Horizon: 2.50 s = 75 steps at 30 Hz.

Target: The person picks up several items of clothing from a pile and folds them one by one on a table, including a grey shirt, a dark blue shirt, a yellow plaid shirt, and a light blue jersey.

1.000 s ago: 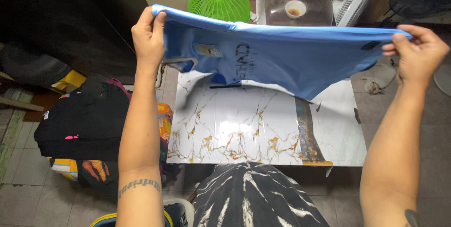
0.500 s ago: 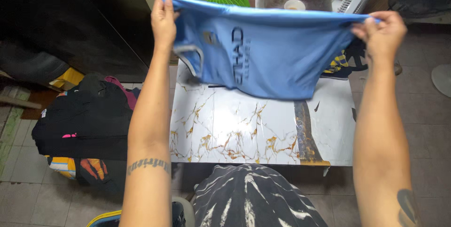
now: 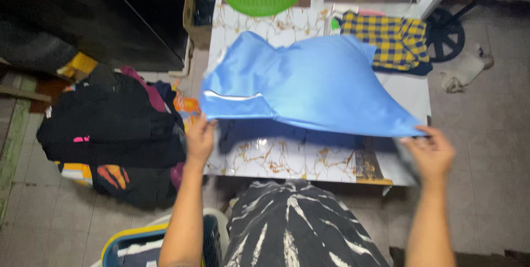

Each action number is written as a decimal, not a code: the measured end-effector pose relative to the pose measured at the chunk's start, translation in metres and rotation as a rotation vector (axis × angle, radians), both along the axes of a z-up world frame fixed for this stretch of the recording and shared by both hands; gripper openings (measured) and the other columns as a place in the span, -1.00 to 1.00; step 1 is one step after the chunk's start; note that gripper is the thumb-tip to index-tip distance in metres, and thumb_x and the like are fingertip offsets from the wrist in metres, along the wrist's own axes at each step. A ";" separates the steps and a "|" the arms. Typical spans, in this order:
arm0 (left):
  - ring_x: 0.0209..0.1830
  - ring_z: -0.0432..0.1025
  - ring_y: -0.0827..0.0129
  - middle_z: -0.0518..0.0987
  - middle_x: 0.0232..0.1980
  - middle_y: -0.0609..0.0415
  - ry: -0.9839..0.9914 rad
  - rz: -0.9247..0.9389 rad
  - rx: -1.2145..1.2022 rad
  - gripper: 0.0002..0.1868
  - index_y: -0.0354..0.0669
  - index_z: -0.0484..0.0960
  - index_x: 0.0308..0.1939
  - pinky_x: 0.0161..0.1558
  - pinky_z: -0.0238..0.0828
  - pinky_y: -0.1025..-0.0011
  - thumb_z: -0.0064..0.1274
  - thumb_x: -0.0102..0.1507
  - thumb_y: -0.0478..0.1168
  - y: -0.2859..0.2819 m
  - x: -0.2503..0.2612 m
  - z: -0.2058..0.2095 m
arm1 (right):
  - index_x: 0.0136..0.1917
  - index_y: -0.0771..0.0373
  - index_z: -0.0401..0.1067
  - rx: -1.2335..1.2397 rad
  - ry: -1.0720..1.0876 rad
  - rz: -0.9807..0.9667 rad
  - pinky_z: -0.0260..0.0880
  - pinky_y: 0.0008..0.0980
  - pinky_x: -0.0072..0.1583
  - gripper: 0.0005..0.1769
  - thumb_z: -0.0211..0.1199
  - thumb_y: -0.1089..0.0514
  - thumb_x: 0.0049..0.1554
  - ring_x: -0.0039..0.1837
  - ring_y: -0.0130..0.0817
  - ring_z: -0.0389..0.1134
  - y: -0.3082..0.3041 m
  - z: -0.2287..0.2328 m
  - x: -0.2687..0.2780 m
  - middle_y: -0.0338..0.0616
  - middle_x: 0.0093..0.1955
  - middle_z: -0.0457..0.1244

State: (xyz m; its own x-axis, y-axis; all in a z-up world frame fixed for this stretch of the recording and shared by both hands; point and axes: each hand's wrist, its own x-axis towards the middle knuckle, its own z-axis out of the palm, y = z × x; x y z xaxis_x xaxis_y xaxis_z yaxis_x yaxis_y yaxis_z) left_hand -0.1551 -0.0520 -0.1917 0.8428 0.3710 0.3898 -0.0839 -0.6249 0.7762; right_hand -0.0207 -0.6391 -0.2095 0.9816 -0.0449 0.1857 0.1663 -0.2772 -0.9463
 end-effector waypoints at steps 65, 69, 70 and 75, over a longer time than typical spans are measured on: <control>-0.11 0.51 0.17 0.58 -0.16 -0.07 0.564 0.492 -0.403 -0.62 -0.21 0.52 -0.06 0.02 0.44 0.32 0.28 0.08 -0.27 0.007 -0.023 -0.235 | 0.14 0.27 0.46 -0.735 0.618 -0.458 0.41 -0.08 0.17 -0.52 0.54 0.12 0.00 0.07 0.03 0.42 0.022 -0.172 -0.007 0.09 0.01 0.36; -0.15 0.46 0.04 0.52 -0.17 -0.14 0.656 0.450 -0.304 -0.52 -0.20 0.49 0.05 -0.01 0.40 0.19 0.28 0.07 -0.28 -0.006 -0.040 -0.186 | 0.14 0.30 0.45 -0.814 0.487 -0.467 0.33 -0.02 0.18 -0.52 0.54 0.18 -0.01 0.16 0.12 0.32 0.029 -0.161 -0.034 0.17 0.10 0.29; -0.09 0.42 -0.07 0.52 -0.12 -0.20 0.497 0.435 -0.003 -0.46 -0.27 0.51 0.04 0.01 0.34 0.12 0.31 0.01 -0.29 -0.010 -0.040 -0.175 | 0.19 0.34 0.44 -0.908 0.330 -0.456 0.28 0.00 0.20 -0.47 0.50 0.23 -0.03 0.20 0.14 0.28 0.038 -0.159 -0.043 0.20 0.15 0.26; 0.03 0.43 -0.06 0.56 -0.07 -0.16 0.177 0.221 0.209 -0.67 -0.26 0.57 0.01 0.14 0.31 0.09 0.19 0.18 -0.28 -0.010 0.010 -0.163 | 0.21 0.33 0.42 -0.654 -0.016 0.007 0.19 -0.03 0.37 -0.56 0.28 0.29 0.04 0.29 0.06 0.24 0.146 -0.161 -0.047 0.09 0.19 0.27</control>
State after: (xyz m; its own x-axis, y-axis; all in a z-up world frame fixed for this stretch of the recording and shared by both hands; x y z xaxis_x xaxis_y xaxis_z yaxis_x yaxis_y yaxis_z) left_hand -0.1455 -0.0619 -0.3545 0.8122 0.4798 0.3318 0.1956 -0.7599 0.6199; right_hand -0.0676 -0.4936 -0.3703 0.9783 0.0886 0.1872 0.1829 -0.7938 -0.5801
